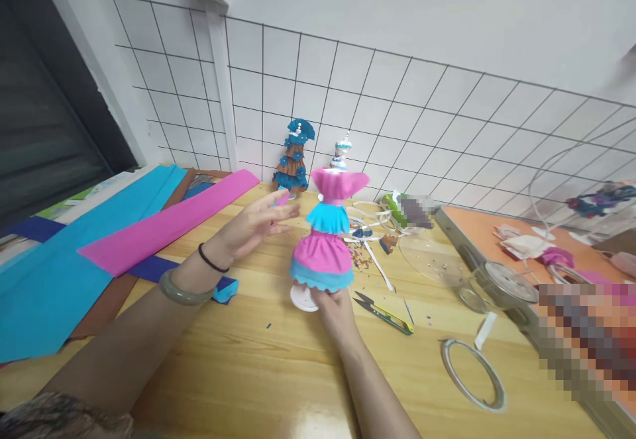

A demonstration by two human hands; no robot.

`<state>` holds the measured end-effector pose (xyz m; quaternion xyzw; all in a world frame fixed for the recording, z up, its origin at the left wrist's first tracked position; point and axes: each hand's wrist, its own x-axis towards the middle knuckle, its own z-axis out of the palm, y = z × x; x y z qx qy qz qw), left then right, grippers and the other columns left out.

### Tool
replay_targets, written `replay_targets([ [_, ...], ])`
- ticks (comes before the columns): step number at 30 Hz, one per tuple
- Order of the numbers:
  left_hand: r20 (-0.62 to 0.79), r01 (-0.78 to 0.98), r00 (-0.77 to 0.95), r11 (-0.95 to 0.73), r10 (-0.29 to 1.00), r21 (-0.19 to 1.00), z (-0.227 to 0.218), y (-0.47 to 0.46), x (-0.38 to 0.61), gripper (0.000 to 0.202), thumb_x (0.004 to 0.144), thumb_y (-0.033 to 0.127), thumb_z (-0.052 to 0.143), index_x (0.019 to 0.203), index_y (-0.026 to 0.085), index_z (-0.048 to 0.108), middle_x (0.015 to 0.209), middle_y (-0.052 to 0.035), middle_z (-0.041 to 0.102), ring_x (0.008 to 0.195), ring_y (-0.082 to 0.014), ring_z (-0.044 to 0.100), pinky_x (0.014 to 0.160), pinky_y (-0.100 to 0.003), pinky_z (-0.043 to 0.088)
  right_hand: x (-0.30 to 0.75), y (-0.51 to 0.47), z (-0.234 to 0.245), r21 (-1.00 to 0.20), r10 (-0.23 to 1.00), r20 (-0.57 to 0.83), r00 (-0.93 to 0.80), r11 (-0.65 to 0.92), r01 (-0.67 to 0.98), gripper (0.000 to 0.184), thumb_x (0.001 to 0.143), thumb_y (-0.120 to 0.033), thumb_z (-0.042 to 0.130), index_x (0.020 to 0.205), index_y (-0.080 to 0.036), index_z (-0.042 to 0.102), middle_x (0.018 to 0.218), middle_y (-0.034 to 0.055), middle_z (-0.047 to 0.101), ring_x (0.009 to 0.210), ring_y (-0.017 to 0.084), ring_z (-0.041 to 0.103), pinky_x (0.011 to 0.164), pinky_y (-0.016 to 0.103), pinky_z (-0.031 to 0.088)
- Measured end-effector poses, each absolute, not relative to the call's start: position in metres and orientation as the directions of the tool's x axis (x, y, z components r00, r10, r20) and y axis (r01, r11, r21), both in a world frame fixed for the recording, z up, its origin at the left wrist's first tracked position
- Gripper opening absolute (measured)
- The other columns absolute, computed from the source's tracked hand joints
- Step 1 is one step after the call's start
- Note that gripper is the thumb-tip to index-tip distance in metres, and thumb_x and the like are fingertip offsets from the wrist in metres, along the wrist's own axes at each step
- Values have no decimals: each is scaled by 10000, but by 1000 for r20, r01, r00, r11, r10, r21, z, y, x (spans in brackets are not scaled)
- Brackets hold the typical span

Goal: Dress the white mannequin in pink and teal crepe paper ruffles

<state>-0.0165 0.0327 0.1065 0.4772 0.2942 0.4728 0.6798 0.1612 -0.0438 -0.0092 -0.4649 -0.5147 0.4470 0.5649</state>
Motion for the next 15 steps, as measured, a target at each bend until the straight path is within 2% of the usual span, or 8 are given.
replay_targets([
  [2, 108, -393, 210, -17, 972, 919, 110, 38, -21, 394, 719, 283, 699, 1080, 180, 581, 1070, -102, 639, 1006, -189, 597, 817, -298, 450, 166, -40, -10, -987, 983, 149, 108, 155, -48, 299, 730, -435, 661, 863, -174, 726, 938, 110, 728, 839, 257, 683, 790, 377, 517],
  [6, 228, -501, -96, -245, 969, 830, 118, 46, -35, 249, 731, 374, 684, 759, 149, 581, 768, -51, 640, 752, -134, 614, 677, -241, 467, 176, -33, -14, -989, 973, 126, 191, 139, -54, 334, 744, -486, 648, 832, -176, 737, 910, 106, 734, 854, 259, 679, 778, 375, 515],
  [10, 297, -571, -229, -375, 927, 730, 128, 46, -47, 281, 781, 371, 631, 621, 163, 529, 528, 22, 520, 526, -84, 524, 544, -206, 433, 178, -30, -17, -991, 970, 129, 208, 135, -15, 366, 710, -486, 685, 868, -160, 734, 879, 101, 738, 813, 250, 680, 754, 365, 520],
  [15, 352, -579, -290, -456, 890, 676, 139, 39, -52, 446, 855, 383, 539, 471, 183, 430, 393, 48, 372, 400, -71, 417, 478, -216, 387, 166, -28, -17, -988, 974, 152, 167, 143, 65, 347, 702, -452, 703, 876, -152, 718, 889, 107, 738, 791, 258, 687, 731, 382, 537],
])
